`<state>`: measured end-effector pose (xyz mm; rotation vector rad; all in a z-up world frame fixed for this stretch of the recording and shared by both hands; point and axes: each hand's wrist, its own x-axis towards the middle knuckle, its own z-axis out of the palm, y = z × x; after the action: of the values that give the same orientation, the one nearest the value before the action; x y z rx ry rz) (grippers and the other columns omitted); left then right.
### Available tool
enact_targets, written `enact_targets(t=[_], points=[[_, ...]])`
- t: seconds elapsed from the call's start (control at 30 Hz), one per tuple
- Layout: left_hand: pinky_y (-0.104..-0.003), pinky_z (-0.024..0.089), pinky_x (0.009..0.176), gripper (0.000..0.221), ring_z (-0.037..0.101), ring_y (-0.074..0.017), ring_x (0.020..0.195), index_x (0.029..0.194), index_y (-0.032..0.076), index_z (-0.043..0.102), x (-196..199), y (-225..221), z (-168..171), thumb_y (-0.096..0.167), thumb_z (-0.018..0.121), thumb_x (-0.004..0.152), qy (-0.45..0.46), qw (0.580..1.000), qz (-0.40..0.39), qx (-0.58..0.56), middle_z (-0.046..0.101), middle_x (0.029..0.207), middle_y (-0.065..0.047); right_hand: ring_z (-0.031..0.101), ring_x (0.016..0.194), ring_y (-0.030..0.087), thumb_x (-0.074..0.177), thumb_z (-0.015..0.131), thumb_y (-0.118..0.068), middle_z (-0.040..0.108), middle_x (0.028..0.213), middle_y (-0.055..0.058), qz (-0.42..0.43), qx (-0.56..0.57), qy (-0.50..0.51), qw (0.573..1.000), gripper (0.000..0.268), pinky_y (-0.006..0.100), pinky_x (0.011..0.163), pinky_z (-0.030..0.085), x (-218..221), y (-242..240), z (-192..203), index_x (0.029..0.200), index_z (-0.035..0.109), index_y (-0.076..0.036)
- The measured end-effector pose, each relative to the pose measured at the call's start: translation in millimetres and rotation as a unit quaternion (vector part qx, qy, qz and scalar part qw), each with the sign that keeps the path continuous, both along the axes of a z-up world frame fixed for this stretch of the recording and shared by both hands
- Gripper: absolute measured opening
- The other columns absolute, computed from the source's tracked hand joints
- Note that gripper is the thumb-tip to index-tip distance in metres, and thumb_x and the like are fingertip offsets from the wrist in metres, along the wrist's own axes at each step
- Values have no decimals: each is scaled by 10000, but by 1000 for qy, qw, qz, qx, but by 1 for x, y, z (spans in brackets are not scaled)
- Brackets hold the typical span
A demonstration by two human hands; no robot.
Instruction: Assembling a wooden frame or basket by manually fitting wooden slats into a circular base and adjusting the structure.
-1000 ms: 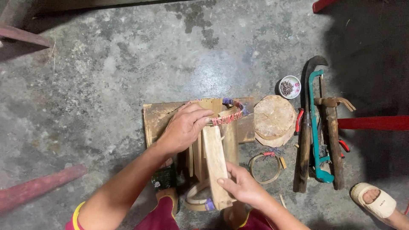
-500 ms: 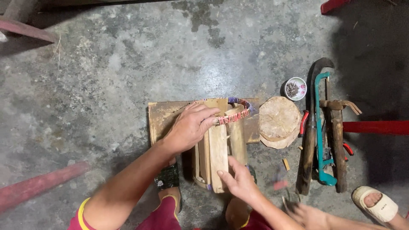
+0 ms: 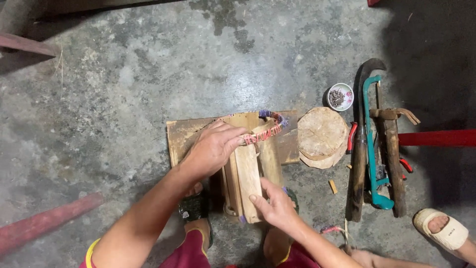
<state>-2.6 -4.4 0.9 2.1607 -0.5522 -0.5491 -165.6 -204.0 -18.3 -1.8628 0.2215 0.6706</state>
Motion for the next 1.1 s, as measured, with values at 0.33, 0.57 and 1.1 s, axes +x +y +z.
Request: enact_targets(t=[0.33,0.57,1.1], points=[[-322,545,705,433,640,-185,753,1370,166,664,12,6,12,223,636,941,140,989,42,-18,684,1011,-64,665,723,167,927,597,-291,721,875,53,24,10,-49,998,351,312,663,574,1,-3,-24,1204,657,-84],[-334,583,862,557,731,-203,1012,1436,110,576,22,3,13,173,647,887,181,981,24,-63,768,1170,-84,658,735,169,909,612,-279,732,923,68,-1,26,-39,999,395,307,670,556,9,-1,-16,1237,661,-64],[-425,578,863,324,714,-214,949,1153,138,761,23,14,18,277,692,868,199,979,-28,44,772,1111,-70,692,655,164,987,499,-369,729,842,67,61,23,-139,988,443,286,527,605,7,-18,-35,1247,638,-38]])
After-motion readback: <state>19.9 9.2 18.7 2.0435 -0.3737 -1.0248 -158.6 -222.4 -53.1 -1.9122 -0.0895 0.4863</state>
